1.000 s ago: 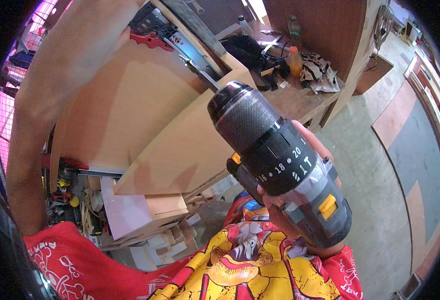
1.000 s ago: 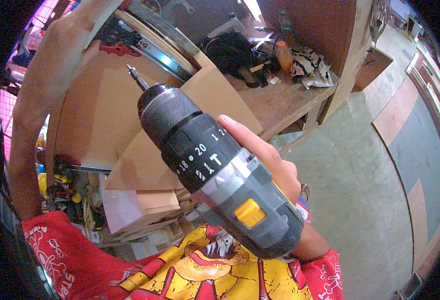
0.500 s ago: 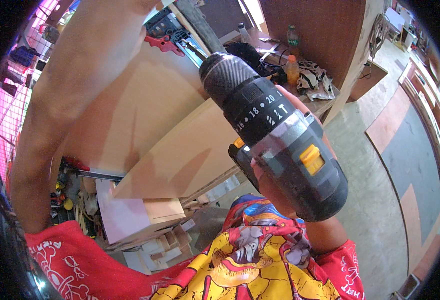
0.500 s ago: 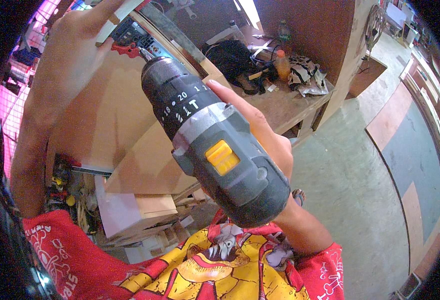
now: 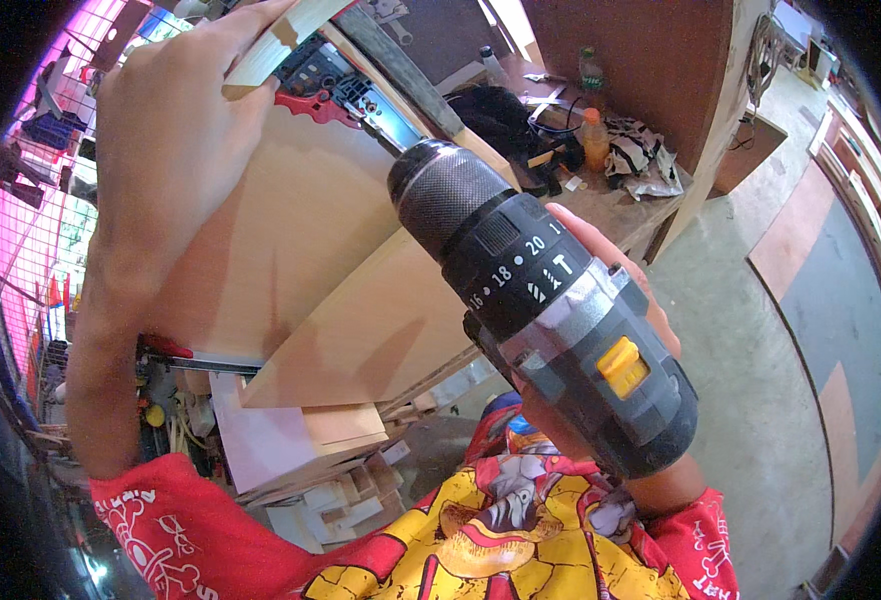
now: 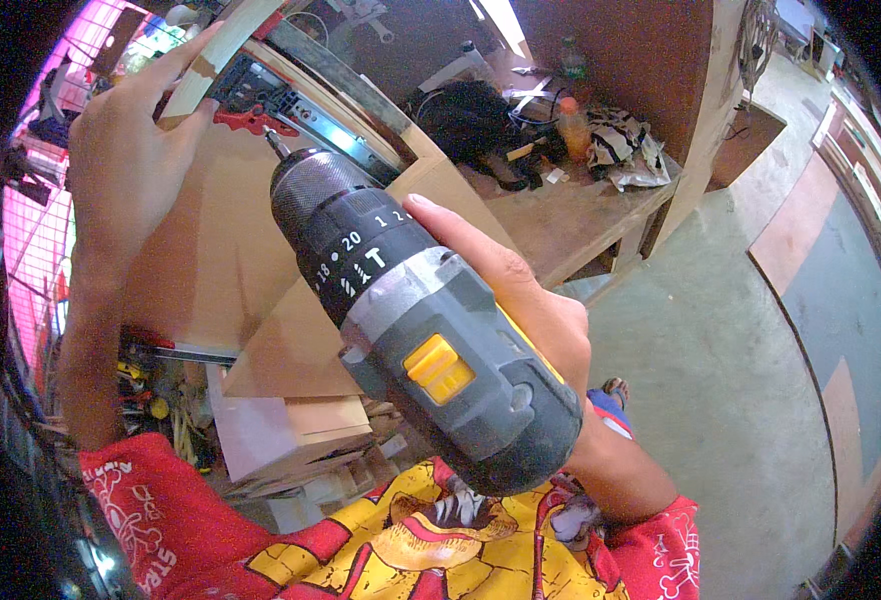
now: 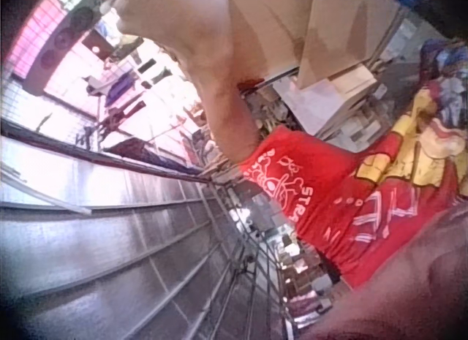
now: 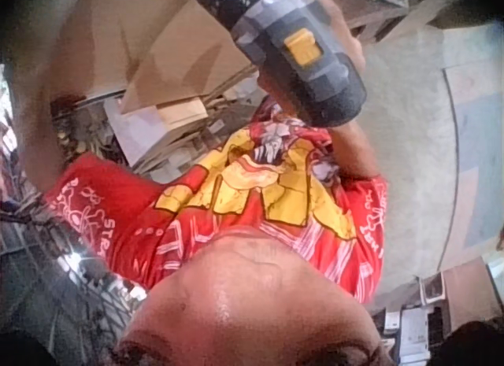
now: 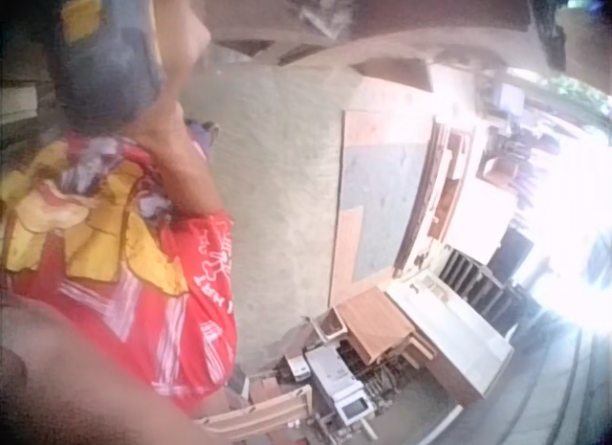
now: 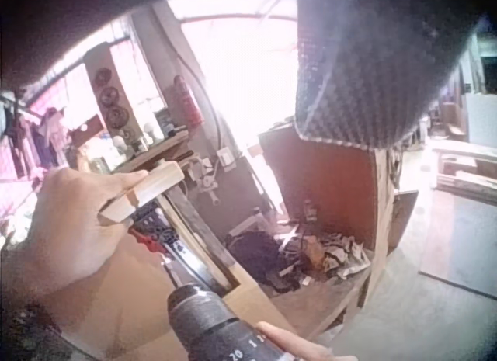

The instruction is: The person uses a cordless drill to drive screws into a wooden drawer unit, securing a curved wooden panel to the frame. They repeatedly position the panel, align it, and fasten it with screws while working in a cluttered workshop.

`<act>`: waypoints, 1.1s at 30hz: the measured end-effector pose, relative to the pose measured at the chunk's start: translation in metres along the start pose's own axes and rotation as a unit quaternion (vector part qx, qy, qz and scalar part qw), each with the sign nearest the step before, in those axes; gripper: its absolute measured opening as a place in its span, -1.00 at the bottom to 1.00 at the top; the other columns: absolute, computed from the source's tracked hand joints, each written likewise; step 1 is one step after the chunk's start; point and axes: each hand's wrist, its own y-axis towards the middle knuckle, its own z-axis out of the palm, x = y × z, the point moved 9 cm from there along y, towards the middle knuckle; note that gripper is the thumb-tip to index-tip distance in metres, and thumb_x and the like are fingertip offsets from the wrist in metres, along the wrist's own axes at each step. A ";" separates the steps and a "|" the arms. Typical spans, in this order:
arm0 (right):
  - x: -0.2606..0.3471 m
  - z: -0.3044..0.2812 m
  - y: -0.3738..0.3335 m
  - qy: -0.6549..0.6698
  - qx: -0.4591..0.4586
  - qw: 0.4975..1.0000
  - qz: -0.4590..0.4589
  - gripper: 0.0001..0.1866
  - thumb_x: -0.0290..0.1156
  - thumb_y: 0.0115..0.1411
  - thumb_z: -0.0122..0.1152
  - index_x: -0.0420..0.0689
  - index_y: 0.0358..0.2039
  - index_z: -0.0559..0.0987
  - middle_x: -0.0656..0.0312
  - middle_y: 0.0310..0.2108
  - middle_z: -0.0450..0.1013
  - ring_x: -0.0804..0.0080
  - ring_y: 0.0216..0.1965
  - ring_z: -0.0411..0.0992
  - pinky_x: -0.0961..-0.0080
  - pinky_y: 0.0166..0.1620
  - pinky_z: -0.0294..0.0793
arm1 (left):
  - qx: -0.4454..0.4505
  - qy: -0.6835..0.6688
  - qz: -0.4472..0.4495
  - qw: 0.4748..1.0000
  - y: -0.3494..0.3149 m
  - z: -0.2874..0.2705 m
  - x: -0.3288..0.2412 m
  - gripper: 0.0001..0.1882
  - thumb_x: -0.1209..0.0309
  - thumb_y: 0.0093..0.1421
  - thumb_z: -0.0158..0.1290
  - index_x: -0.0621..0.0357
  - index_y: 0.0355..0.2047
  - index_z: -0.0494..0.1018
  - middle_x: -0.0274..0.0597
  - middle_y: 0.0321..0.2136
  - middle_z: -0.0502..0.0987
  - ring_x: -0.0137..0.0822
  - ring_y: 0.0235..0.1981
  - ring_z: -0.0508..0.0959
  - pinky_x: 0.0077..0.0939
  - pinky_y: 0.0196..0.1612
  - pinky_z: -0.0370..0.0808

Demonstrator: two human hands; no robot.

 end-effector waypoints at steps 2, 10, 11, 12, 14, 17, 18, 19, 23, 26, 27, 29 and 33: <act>0.001 0.002 -0.001 0.025 0.034 0.998 0.054 -0.26 -0.43 0.16 0.45 -0.25 0.36 0.41 0.06 0.22 0.51 0.38 0.15 0.53 0.43 0.24 0.47 | -0.020 -0.001 -0.009 1.000 -0.005 -0.001 0.004 -0.43 0.31 0.19 0.31 -0.29 0.24 0.53 0.04 -0.21 0.70 0.11 -0.18 0.69 -0.08 -0.10 0.61; -0.003 0.005 0.002 0.044 0.069 0.990 0.113 -0.23 -0.42 0.16 0.43 -0.22 0.38 0.38 0.07 0.28 0.46 0.34 0.26 0.46 0.39 0.34 0.39 | -0.020 0.031 -0.011 0.999 -0.005 -0.002 0.004 -0.49 0.26 0.21 0.31 -0.19 0.19 0.57 0.07 -0.24 0.70 0.13 -0.19 0.69 -0.06 -0.11 0.60; -0.004 0.006 0.001 0.044 0.069 0.991 0.105 -0.21 -0.41 0.13 0.46 -0.20 0.38 0.39 0.08 0.27 0.46 0.35 0.26 0.47 0.40 0.33 0.40 | -0.023 0.027 -0.001 0.999 -0.005 -0.003 0.001 -0.50 0.26 0.21 0.30 -0.19 0.19 0.57 0.07 -0.24 0.70 0.13 -0.19 0.69 -0.06 -0.11 0.60; -0.001 0.006 0.002 0.031 0.064 0.994 0.077 -0.21 -0.41 0.12 0.48 -0.20 0.37 0.40 0.07 0.24 0.49 0.36 0.20 0.51 0.42 0.28 0.43 | -0.027 0.023 0.008 0.999 -0.007 -0.004 -0.001 -0.50 0.26 0.21 0.30 -0.18 0.19 0.57 0.08 -0.25 0.69 0.13 -0.19 0.69 -0.06 -0.11 0.60; 0.006 0.005 0.006 -0.014 0.043 0.999 0.000 -0.22 -0.42 0.11 0.53 -0.23 0.34 0.43 0.03 0.14 0.57 0.38 0.05 0.60 0.47 0.13 0.54 | -0.037 0.019 0.020 0.999 -0.005 -0.006 -0.007 -0.51 0.30 0.20 0.30 -0.17 0.17 0.58 0.07 -0.28 0.69 0.13 -0.23 0.69 -0.07 -0.13 0.60; 0.014 0.005 0.009 -0.042 0.051 0.997 -0.049 -0.25 -0.44 0.13 0.52 -0.26 0.33 0.45 -0.01 0.08 0.62 0.39 -0.05 0.66 0.50 0.03 0.60 | -0.043 0.032 0.018 0.998 -0.005 -0.010 -0.009 -0.51 0.38 0.17 0.29 -0.15 0.14 0.61 0.05 -0.32 0.69 0.10 -0.28 0.70 -0.08 -0.15 0.62; 0.014 0.005 0.010 -0.040 0.055 0.997 -0.047 -0.26 -0.44 0.14 0.51 -0.26 0.33 0.45 -0.01 0.08 0.61 0.40 -0.04 0.65 0.50 0.03 0.59 | -0.039 0.037 0.018 0.998 -0.006 -0.010 -0.010 -0.51 0.38 0.16 0.30 -0.17 0.14 0.61 0.05 -0.31 0.69 0.10 -0.27 0.70 -0.09 -0.14 0.62; 0.014 0.006 0.010 -0.041 0.057 0.997 -0.045 -0.27 -0.45 0.14 0.50 -0.26 0.33 0.45 -0.01 0.09 0.61 0.40 -0.04 0.65 0.50 0.03 0.59 | -0.037 0.040 0.017 0.998 -0.006 -0.011 -0.010 -0.50 0.38 0.16 0.30 -0.18 0.14 0.61 0.05 -0.30 0.69 0.09 -0.26 0.70 -0.09 -0.13 0.62; 0.006 0.009 0.014 -0.055 0.039 0.997 -0.048 -0.26 -0.46 0.14 0.49 -0.26 0.33 0.45 0.02 0.10 0.61 0.41 -0.05 0.65 0.51 0.02 0.58 | -0.064 -0.002 0.029 0.998 -0.007 -0.012 -0.010 -0.50 0.39 0.15 0.31 -0.16 0.14 0.62 0.08 -0.31 0.68 0.09 -0.27 0.70 -0.09 -0.13 0.62; 0.009 0.011 0.021 -0.026 0.040 0.997 -0.056 -0.22 -0.45 0.11 0.52 -0.24 0.35 0.44 0.05 0.10 0.61 0.47 -0.06 0.64 0.54 0.02 0.57 | -0.066 0.000 0.041 0.997 -0.005 -0.014 -0.011 -0.53 0.40 0.15 0.31 -0.12 0.11 0.64 0.11 -0.34 0.67 0.09 -0.29 0.69 -0.09 -0.15 0.63; 0.008 0.014 0.024 -0.001 0.038 0.998 -0.058 -0.21 -0.45 0.10 0.53 -0.23 0.35 0.44 0.06 0.10 0.61 0.48 -0.06 0.64 0.54 0.02 0.57 | -0.063 -0.004 0.036 0.997 -0.004 -0.016 -0.010 -0.54 0.41 0.15 0.31 -0.10 0.10 0.64 0.11 -0.34 0.67 0.09 -0.30 0.69 -0.10 -0.15 0.63; 0.009 0.016 0.028 0.017 0.033 0.997 -0.070 -0.19 -0.43 0.08 0.55 -0.23 0.36 0.43 0.07 0.10 0.61 0.49 -0.06 0.63 0.55 0.03 0.56 | -0.066 -0.015 0.034 0.997 -0.005 -0.016 -0.010 -0.57 0.41 0.15 0.30 -0.08 0.07 0.66 0.12 -0.36 0.67 0.09 -0.31 0.69 -0.10 -0.16 0.64; 0.019 0.024 0.035 0.006 0.010 0.994 -0.108 -0.17 -0.42 0.06 0.57 -0.22 0.35 0.43 0.07 0.05 0.62 0.49 -0.08 0.63 0.55 0.02 0.55 | -0.063 -0.018 0.012 0.998 -0.005 -0.013 -0.003 -0.53 0.41 0.15 0.31 -0.15 0.11 0.63 0.06 -0.29 0.69 0.05 -0.26 0.71 -0.15 -0.14 0.64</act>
